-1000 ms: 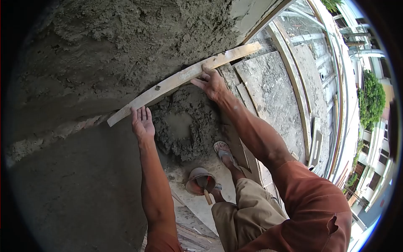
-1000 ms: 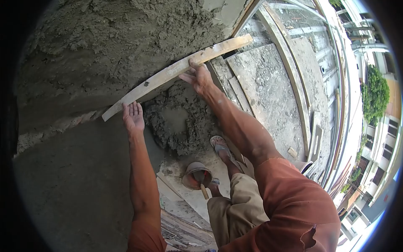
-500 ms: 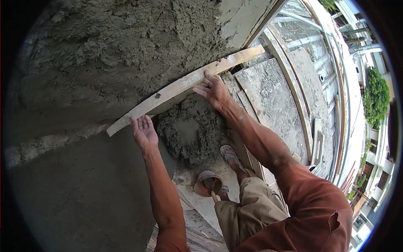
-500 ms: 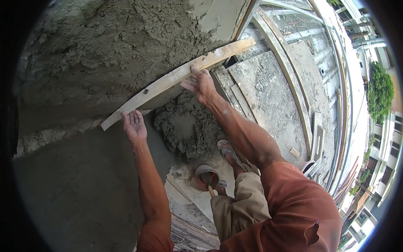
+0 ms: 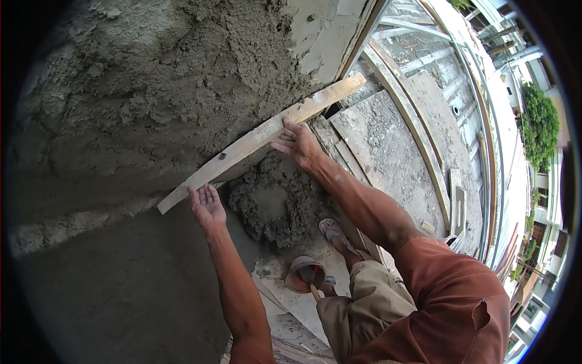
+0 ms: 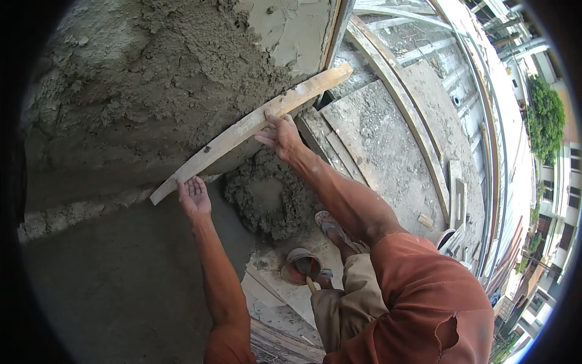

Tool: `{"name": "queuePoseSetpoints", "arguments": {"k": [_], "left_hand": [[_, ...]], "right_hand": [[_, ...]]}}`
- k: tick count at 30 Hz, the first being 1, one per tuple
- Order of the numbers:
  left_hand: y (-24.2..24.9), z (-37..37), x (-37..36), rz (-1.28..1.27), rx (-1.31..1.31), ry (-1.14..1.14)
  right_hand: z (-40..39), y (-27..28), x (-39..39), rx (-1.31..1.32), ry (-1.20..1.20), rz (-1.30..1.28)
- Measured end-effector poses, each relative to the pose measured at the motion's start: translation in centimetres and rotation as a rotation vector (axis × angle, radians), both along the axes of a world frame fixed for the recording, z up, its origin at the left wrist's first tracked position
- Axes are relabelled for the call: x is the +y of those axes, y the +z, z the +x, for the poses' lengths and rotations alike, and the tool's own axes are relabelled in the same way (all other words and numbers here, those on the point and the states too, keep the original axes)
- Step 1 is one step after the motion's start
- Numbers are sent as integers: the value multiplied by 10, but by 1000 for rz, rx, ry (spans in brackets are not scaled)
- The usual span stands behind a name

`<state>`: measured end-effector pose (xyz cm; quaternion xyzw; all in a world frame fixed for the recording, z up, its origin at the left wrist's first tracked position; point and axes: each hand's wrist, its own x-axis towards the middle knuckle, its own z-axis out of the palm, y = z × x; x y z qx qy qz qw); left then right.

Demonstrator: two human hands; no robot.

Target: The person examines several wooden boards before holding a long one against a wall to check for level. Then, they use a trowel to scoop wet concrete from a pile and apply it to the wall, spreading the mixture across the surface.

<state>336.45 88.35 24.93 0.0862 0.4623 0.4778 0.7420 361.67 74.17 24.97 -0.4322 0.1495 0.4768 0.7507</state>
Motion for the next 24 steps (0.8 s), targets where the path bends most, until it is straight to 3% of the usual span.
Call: {"name": "queuePoseSetpoints", "arguments": {"k": [13,24], "left_hand": [[89,1,-3,141,-66,-35],[163,17,-4,174,-8,29]], "right_hand": [[-5,111,-2,-114,-18,7],[9,166,1,-140,-13,101]]}}
